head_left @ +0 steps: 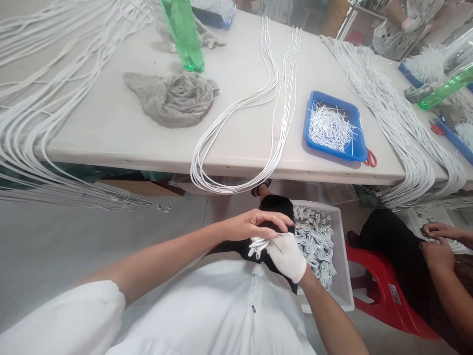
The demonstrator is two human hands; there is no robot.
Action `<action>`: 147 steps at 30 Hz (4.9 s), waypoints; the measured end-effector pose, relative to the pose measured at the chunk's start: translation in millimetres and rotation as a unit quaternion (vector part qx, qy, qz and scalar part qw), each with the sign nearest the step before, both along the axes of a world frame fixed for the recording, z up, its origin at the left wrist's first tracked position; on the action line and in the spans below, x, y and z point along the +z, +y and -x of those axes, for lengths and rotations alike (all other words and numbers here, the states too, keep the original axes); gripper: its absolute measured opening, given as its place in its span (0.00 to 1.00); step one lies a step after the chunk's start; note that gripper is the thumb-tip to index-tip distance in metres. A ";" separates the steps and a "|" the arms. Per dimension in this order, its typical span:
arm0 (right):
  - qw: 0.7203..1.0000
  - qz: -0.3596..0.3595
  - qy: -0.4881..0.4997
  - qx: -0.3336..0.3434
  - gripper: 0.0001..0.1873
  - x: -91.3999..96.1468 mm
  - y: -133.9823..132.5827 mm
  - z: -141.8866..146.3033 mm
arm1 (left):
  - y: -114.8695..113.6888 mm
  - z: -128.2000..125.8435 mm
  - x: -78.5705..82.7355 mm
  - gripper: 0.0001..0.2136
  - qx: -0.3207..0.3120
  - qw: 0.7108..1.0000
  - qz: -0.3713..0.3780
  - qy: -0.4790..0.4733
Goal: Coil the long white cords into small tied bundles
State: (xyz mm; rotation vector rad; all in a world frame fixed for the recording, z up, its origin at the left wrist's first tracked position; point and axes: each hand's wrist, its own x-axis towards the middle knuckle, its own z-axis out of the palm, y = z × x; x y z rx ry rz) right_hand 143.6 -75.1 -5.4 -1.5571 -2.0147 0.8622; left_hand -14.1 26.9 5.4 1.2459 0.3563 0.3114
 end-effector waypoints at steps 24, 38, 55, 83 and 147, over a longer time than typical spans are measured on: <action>0.961 -0.167 -0.199 0.090 0.18 -14.9 3.6 -6.8 | -19.4 18.0 -33.2 0.24 -0.064 0.946 0.266 0.173; 0.838 0.344 0.388 -0.167 0.12 6.4 2.1 8.6 | -56.1 4.3 -41.6 0.08 0.157 0.974 0.055 0.155; 0.973 0.099 0.124 -0.169 0.11 -20.5 -13.0 0.5 | -71.8 -2.7 -42.0 0.11 0.086 0.965 0.217 0.118; 0.976 0.039 0.121 -0.175 0.12 -32.9 -26.2 -1.6 | -69.5 -4.2 -55.4 0.17 0.049 0.970 0.221 0.084; 0.896 0.136 0.283 -0.314 0.17 -51.3 -9.8 2.1 | -56.7 11.8 -64.2 0.08 0.069 0.926 -0.207 0.307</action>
